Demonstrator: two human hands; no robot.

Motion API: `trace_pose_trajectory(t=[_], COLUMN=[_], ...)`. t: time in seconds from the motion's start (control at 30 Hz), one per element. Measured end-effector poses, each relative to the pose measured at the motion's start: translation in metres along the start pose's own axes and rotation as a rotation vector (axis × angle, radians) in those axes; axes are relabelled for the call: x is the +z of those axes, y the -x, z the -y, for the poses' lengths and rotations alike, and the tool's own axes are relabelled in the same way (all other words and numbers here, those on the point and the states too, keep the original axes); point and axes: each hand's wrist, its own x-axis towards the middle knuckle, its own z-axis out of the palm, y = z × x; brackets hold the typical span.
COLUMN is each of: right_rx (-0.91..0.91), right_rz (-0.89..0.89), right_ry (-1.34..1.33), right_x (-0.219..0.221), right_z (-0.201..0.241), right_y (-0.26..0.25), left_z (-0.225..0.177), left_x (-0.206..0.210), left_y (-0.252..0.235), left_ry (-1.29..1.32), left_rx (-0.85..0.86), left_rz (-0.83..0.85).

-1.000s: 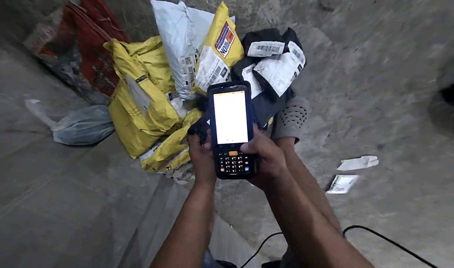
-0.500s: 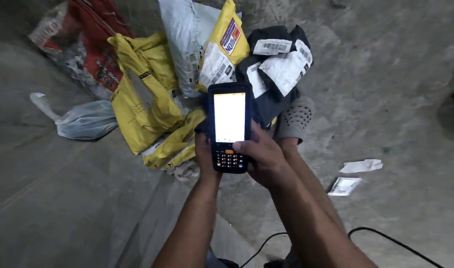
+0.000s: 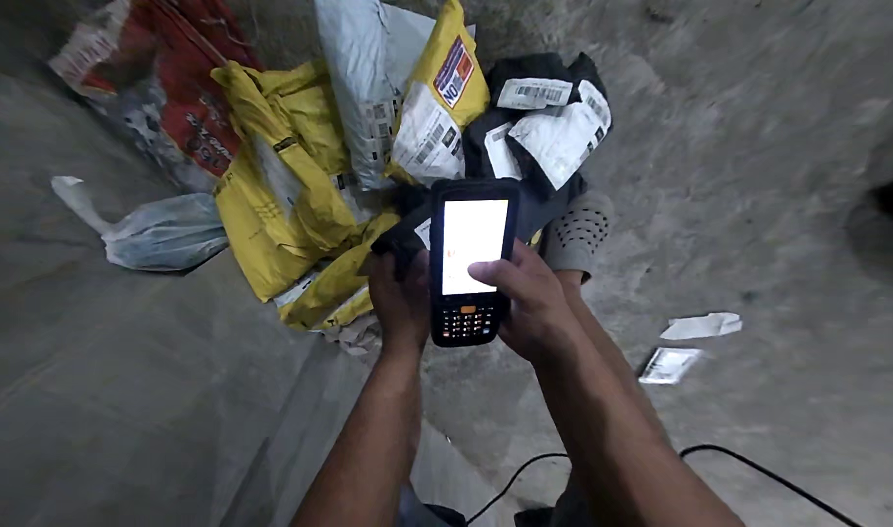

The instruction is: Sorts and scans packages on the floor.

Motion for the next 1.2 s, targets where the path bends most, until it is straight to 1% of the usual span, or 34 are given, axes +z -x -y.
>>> trace_pose_trajectory(t=[0.07,0.13,0.2,0.27,0.4,0.53,0.6,0.7,0.77,0.83,0.9,0.97,1.03,1.2], right_rx=[0.001,-0.011,-0.017,-0.009,0.024,0.077,0.084,0.123,0.172,0.253,0.381,0.466,0.457,0.343], right_rz=[-0.010,-0.004,-0.002,-0.009,-0.012,-0.075,-0.020,0.104,0.201,0.312,0.373,0.392,0.395,0.321], right_ry=[-0.037,-0.047,-0.041,-0.032,-0.009,-0.002,-0.015,0.038,-0.070,-0.238,-0.404,-0.472,-0.479,-0.492], right_x=[-0.002,-0.002,-0.002,-0.001,0.001,0.001,-0.003,-0.009,-0.016,-0.021,-0.024,-0.025,-0.025,-0.028], right_z=[-0.001,-0.001,-0.002,-0.003,-0.003,-0.006,-0.006,-0.003,-0.006,-0.013,-0.022,-0.029,-0.033,-0.020], right_y=[-0.001,-0.001,-0.001,-0.002,-0.003,-0.005,-0.004,0.005,0.014,0.024,0.032,0.033,0.032,0.016], left_z=[0.000,0.008,0.014,0.018,0.021,0.013,0.011,0.008,0.004,0.003,0.003,0.003,0.001,-0.018], left_x=[-0.007,-0.014,-0.019,-0.022,-0.023,-0.028,-0.031,-0.039,-0.043,-0.044,-0.042,-0.039,-0.035,-0.019], left_y=[-0.006,-0.014,-0.019,-0.023,-0.026,-0.028,-0.032,-0.039,-0.043,-0.045,-0.047,-0.047,-0.045,-0.044], left_ry=[-0.103,-0.123,-0.079,-0.056,0.010,0.115,0.170,0.235,0.251,0.278,0.285,0.251,0.231,0.257], left_rx=[0.131,0.242,0.315,0.338,0.285,0.136,0.113,0.144,0.160,0.188,0.203,0.200,0.188,0.178], left_rz=[-0.077,-0.151,-0.192,-0.210,-0.224,-0.230,-0.257,-0.313,-0.365,-0.400,-0.406,-0.418,-0.413,-0.428])
